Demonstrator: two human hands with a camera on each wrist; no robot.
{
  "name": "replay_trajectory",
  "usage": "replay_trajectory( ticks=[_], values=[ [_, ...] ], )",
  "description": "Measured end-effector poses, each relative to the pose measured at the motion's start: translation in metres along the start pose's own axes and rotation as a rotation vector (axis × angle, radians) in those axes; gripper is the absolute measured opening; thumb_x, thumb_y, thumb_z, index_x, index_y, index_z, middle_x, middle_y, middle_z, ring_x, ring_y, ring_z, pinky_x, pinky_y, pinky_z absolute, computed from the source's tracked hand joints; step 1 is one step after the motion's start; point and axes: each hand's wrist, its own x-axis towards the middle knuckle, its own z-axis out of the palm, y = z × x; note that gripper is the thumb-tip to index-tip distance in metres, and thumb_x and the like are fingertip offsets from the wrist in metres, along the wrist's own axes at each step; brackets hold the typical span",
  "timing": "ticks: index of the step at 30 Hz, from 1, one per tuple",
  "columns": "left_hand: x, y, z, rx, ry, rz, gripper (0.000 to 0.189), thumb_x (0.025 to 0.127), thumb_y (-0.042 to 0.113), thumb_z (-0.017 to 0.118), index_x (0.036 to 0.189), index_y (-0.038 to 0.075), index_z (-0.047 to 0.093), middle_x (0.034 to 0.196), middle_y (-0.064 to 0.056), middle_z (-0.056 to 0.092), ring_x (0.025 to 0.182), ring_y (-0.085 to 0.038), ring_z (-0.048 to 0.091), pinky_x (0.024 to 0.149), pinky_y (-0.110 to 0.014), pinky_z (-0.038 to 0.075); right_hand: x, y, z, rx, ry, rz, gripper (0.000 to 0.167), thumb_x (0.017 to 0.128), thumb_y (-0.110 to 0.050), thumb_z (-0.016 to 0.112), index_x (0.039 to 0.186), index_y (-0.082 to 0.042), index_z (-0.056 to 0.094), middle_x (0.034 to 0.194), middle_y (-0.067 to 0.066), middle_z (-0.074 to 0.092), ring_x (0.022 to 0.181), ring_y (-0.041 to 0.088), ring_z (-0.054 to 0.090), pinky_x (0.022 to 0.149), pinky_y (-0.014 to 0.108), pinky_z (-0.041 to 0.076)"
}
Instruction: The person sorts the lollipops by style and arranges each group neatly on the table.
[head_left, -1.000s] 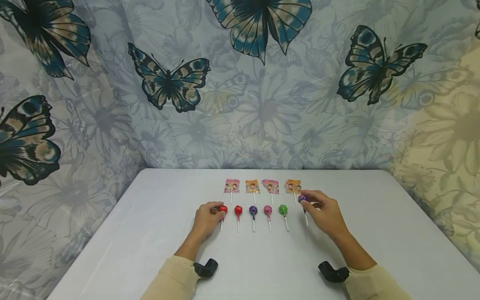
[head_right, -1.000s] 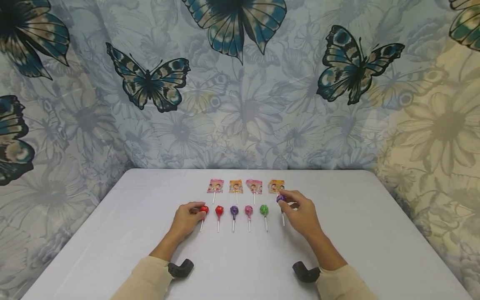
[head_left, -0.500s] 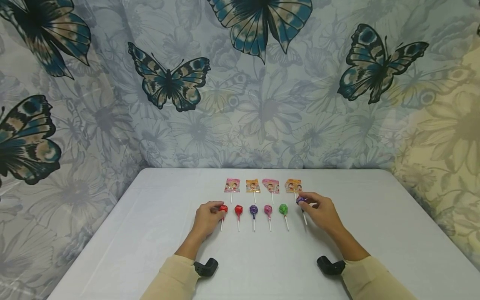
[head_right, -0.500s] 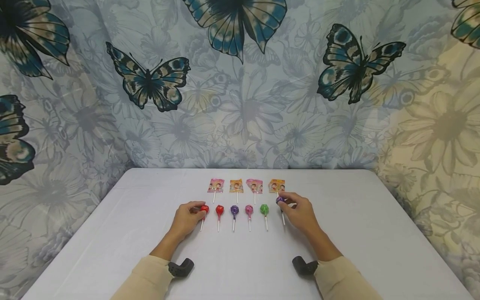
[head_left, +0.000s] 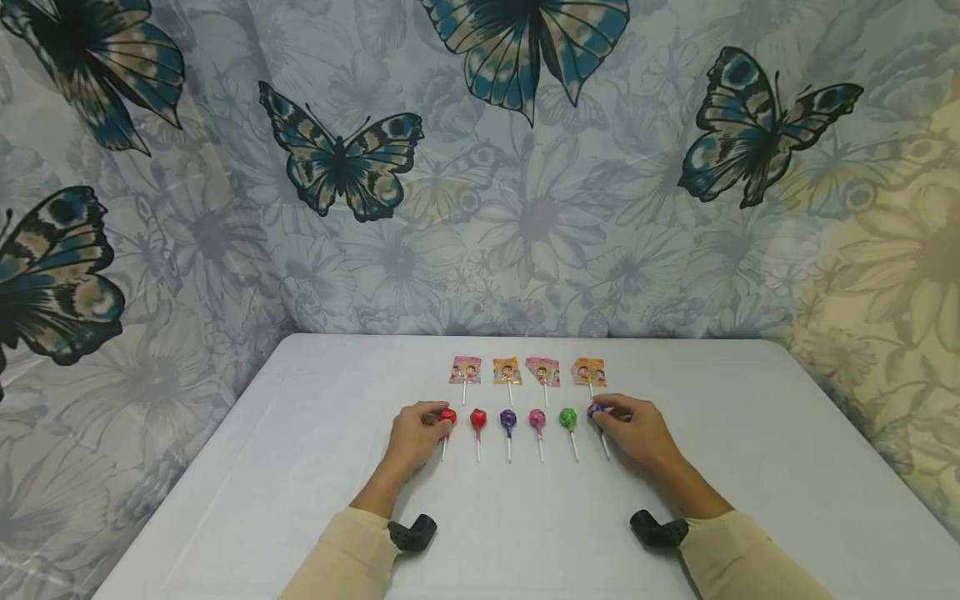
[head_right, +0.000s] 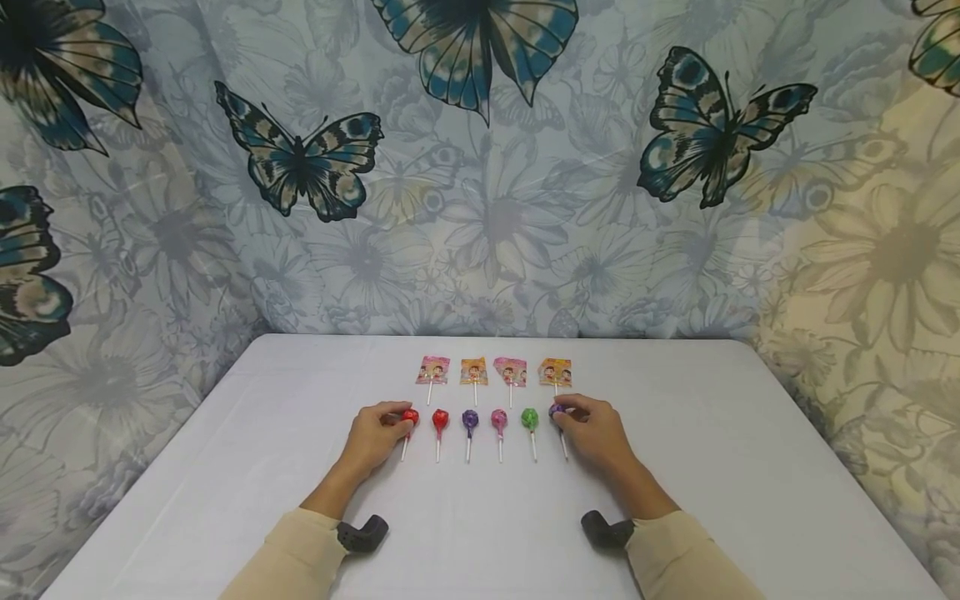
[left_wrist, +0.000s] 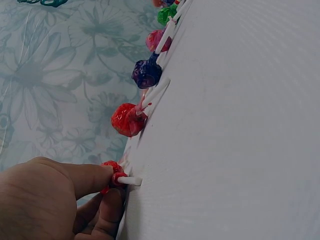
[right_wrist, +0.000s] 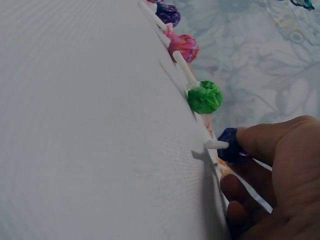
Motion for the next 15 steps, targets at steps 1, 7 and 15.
replay_trajectory(
  ticks=[1,7,15],
  values=[
    [0.0001,0.0002,-0.0002,0.000,0.000,-0.002,0.029,0.085,0.006,0.072,0.114,0.005,0.071,0.090,-0.002,0.064,0.075,-0.016,0.054,0.060,-0.028,0.046,0.0002,-0.0001,0.0003,-0.005,-0.005,0.002,0.026,0.089,-0.012,0.069,0.113,-0.003,0.070,0.095,0.007,0.069,0.080,0.022,0.058,0.068,0.036,0.045],
    [-0.0002,0.0015,-0.0005,-0.007,0.003,-0.018,0.029,0.085,0.006,0.072,0.114,0.005,0.071,0.092,-0.002,0.065,0.077,-0.016,0.055,0.062,-0.028,0.047,0.0016,-0.0025,0.0016,-0.034,-0.019,0.021,0.026,0.088,-0.012,0.070,0.112,-0.003,0.071,0.087,0.004,0.066,0.078,0.021,0.054,0.066,0.036,0.042],
    [-0.0014,0.0027,-0.0002,-0.011,0.002,-0.029,0.030,0.085,0.006,0.072,0.115,0.005,0.070,0.090,-0.003,0.063,0.077,-0.017,0.053,0.062,-0.029,0.047,-0.0010,-0.0045,0.0025,-0.066,-0.022,0.033,0.028,0.087,-0.012,0.070,0.114,-0.003,0.070,0.081,0.003,0.063,0.074,0.021,0.052,0.063,0.035,0.041]
  ],
)
